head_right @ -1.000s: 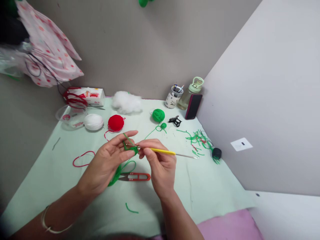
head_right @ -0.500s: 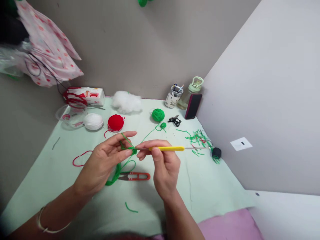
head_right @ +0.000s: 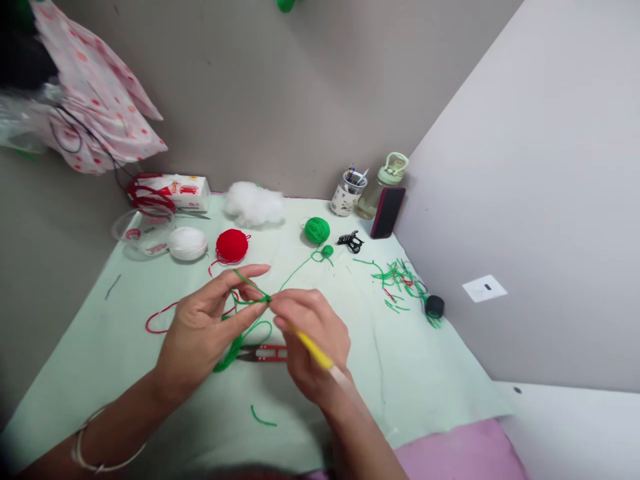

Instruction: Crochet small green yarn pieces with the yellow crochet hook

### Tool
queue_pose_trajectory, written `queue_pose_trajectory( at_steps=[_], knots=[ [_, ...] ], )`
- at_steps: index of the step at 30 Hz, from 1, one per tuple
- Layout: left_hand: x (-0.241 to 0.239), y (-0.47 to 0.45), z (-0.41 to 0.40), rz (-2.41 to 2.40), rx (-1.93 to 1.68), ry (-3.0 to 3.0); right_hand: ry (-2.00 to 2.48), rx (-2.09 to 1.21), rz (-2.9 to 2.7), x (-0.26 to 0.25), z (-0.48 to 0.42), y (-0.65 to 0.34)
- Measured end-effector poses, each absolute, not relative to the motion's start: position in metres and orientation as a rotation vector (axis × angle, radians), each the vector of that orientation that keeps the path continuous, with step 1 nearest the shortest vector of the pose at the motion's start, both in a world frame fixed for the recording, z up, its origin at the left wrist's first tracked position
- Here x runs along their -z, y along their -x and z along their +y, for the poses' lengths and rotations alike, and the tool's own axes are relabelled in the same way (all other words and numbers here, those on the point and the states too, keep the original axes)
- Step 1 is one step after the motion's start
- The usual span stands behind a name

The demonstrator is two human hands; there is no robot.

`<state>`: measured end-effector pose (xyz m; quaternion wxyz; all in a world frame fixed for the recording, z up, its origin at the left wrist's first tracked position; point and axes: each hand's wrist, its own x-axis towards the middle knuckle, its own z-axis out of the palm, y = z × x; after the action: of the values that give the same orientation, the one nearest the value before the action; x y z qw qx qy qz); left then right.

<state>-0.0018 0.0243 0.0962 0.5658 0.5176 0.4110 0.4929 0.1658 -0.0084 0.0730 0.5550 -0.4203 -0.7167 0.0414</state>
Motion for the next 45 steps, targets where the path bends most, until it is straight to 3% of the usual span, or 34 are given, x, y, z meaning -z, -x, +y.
queue_pose_trajectory(
  at_steps=[4,10,13,17,22,30,45],
  knots=[
    [-0.098,-0.001,0.026,0.712,-0.96,-0.755,1.029,0.141,-1.792,-0.069,-0.011,-0.164],
    [-0.097,0.002,0.033,0.649,-0.976,-0.636,0.894,-0.513,-1.252,-0.083,-0.001,-0.16],
    [-0.094,0.0,0.031,0.67,-0.997,-0.743,0.852,-0.658,-1.225,-0.085,0.003,-0.158],
    [-0.089,-0.004,0.026,0.72,-1.024,-0.856,0.94,-0.5,-1.344,-0.081,0.0,-0.153],
    [-0.09,-0.004,0.029,0.631,-0.963,-0.653,0.995,-0.032,-1.638,-0.073,-0.006,-0.154],
    [-0.09,-0.001,0.035,0.598,-0.919,-0.648,0.852,-0.751,-1.203,-0.081,0.004,-0.163],
    [-0.094,-0.002,0.03,0.618,-0.968,-0.736,0.778,-0.851,-1.222,-0.076,0.003,-0.159]
  ],
)
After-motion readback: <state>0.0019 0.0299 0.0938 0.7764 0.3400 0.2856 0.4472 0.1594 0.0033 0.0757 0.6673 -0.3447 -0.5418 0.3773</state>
